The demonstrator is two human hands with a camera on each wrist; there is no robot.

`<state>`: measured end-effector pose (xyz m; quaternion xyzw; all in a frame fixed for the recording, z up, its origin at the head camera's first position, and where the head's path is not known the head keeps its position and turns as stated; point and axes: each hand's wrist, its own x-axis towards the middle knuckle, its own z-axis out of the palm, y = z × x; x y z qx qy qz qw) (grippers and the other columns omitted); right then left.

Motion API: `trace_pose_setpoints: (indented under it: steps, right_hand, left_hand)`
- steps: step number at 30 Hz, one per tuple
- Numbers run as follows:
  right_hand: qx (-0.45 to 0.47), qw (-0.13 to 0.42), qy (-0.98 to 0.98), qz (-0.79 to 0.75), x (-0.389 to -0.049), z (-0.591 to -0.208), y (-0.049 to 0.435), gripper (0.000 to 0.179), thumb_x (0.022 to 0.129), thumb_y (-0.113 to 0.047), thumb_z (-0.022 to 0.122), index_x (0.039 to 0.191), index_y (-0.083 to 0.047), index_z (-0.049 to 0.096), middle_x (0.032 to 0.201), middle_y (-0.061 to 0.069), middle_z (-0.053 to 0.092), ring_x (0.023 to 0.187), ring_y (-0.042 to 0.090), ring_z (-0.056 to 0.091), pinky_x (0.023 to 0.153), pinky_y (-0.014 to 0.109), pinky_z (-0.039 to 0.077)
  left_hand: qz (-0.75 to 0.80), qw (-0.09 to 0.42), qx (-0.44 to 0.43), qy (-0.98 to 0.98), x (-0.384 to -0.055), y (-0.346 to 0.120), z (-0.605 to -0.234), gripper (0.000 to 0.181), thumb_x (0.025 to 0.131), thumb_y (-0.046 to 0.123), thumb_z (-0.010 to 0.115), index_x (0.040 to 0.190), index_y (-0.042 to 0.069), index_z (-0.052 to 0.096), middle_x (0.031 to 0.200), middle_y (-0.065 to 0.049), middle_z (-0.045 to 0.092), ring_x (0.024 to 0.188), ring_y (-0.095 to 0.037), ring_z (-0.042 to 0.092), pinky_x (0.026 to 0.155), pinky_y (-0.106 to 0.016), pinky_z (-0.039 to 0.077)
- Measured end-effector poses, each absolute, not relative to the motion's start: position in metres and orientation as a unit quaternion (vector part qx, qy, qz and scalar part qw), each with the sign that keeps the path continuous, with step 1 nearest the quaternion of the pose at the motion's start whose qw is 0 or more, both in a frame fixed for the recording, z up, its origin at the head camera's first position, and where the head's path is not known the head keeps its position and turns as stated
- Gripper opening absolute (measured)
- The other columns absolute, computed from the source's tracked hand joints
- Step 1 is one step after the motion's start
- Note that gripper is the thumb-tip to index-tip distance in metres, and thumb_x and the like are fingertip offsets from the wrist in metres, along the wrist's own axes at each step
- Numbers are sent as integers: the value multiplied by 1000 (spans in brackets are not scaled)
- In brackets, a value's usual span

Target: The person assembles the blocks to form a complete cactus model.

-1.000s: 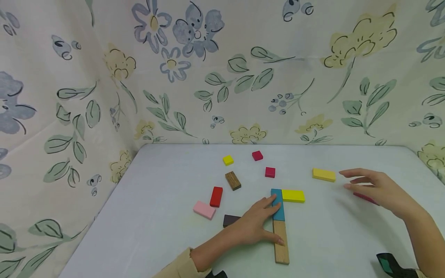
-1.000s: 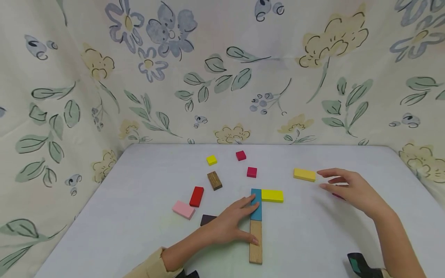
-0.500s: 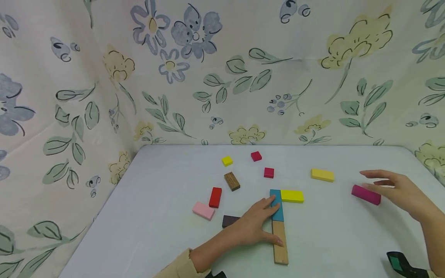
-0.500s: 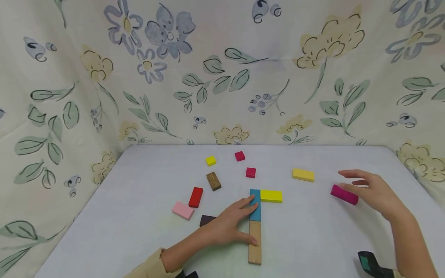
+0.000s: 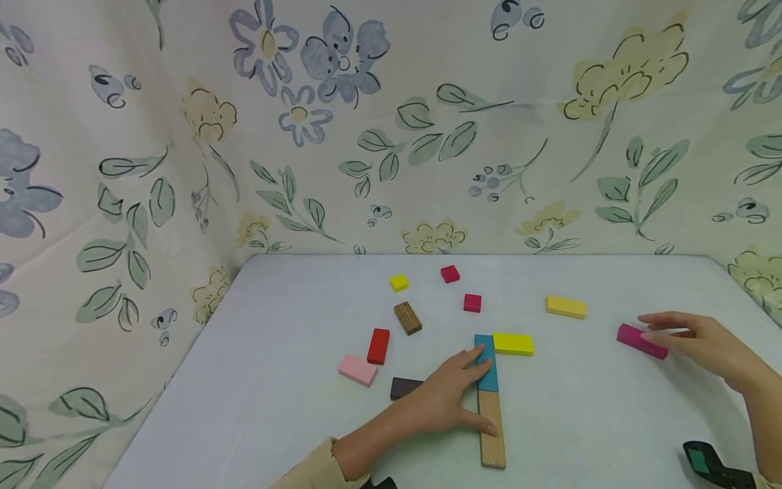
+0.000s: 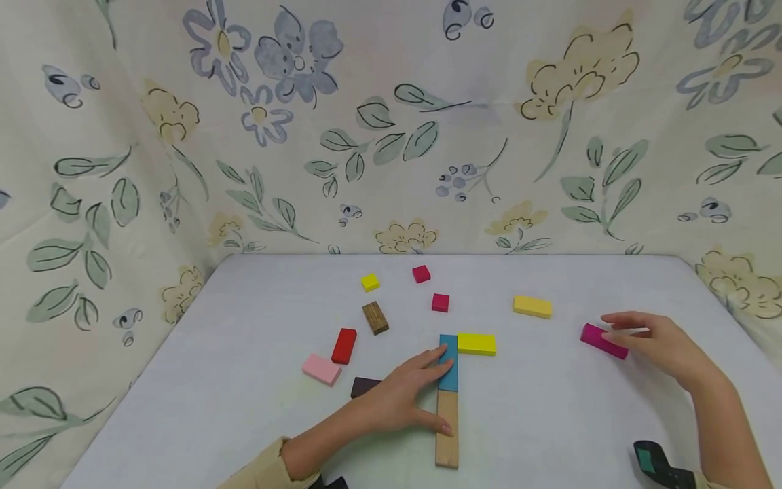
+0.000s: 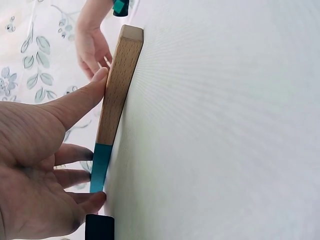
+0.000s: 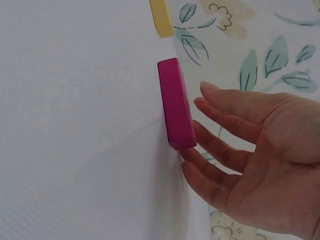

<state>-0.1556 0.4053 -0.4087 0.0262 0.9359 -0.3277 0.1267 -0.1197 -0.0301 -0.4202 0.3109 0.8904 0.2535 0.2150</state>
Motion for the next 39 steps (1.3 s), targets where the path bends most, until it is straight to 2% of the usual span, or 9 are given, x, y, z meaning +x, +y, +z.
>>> trace_pose_setpoints:
  steps: [3, 6, 10, 14, 20, 27, 34, 39]
  right_hand:
    - [24, 129, 937, -325, -157, -410, 407, 60, 111, -30, 56, 145, 18, 43, 144, 48, 41, 114, 55, 49, 84, 51, 58]
    - [18, 128, 939, -320, -157, -410, 408, 58, 110, -29, 58, 144, 17, 46, 138, 45, 49, 108, 46, 54, 76, 34, 57]
    - [9, 130, 939, -320, -157, -411, 407, 56, 109, -28, 59, 143, 16, 48, 125, 37, 61, 102, 32, 58, 69, 24, 53]
    - [1, 138, 936, -325, -157, -413, 406, 55, 108, -24, 61, 143, 16, 48, 120, 31, 64, 100, 28, 59, 69, 25, 55]
    - [-22, 141, 931, -336, -157, -415, 405, 50, 106, -17, 62, 143, 14, 48, 122, 30, 63, 105, 34, 60, 70, 25, 55]
    - [-34, 147, 924, -351, -157, -417, 401, 51, 105, -17, 63, 143, 13, 47, 124, 29, 62, 110, 38, 57, 72, 26, 57]
    - [-50, 147, 921, -358, -157, -417, 391, 50, 103, -17, 65, 141, 12, 51, 124, 26, 64, 111, 39, 61, 74, 28, 56]
    - [-60, 151, 917, -364, -157, -415, 380, 50, 103, -17, 65, 142, 12, 51, 125, 27, 63, 113, 41, 61, 77, 33, 58]
  left_hand:
    - [253, 208, 320, 889, -123, -31, -433, 98, 88, 57, 80, 167, 26, 32, 177, 7, 16, 161, -23, 24, 123, -42, 37]
    - [257, 212, 320, 887, -124, -32, -435, 98, 88, 58, 79, 168, 27, 31, 177, 8, 15, 162, -22, 23, 123, -42, 38]
    - [254, 226, 304, 890, -117, -31, -414, 96, 88, 50, 83, 166, 22, 35, 177, 5, 19, 161, -23, 25, 123, -41, 38]
    - [246, 223, 305, 893, -115, -30, -410, 96, 88, 48, 84, 166, 21, 36, 177, 4, 20, 161, -23, 26, 123, -40, 38]
    - [249, 223, 305, 892, -116, -30, -413, 96, 87, 48, 85, 166, 20, 36, 177, 3, 21, 161, -24, 25, 123, -41, 38]
    - [255, 224, 306, 890, -116, -31, -413, 97, 87, 47, 85, 166, 20, 36, 177, 3, 20, 161, -24, 25, 123, -40, 38]
    - [262, 229, 300, 888, -115, -31, -410, 96, 87, 47, 85, 166, 21, 36, 177, 5, 20, 161, -23, 24, 124, -40, 36]
    - [266, 227, 306, 886, -117, -32, -415, 96, 88, 49, 84, 166, 22, 36, 177, 6, 19, 161, -23, 24, 124, -42, 36]
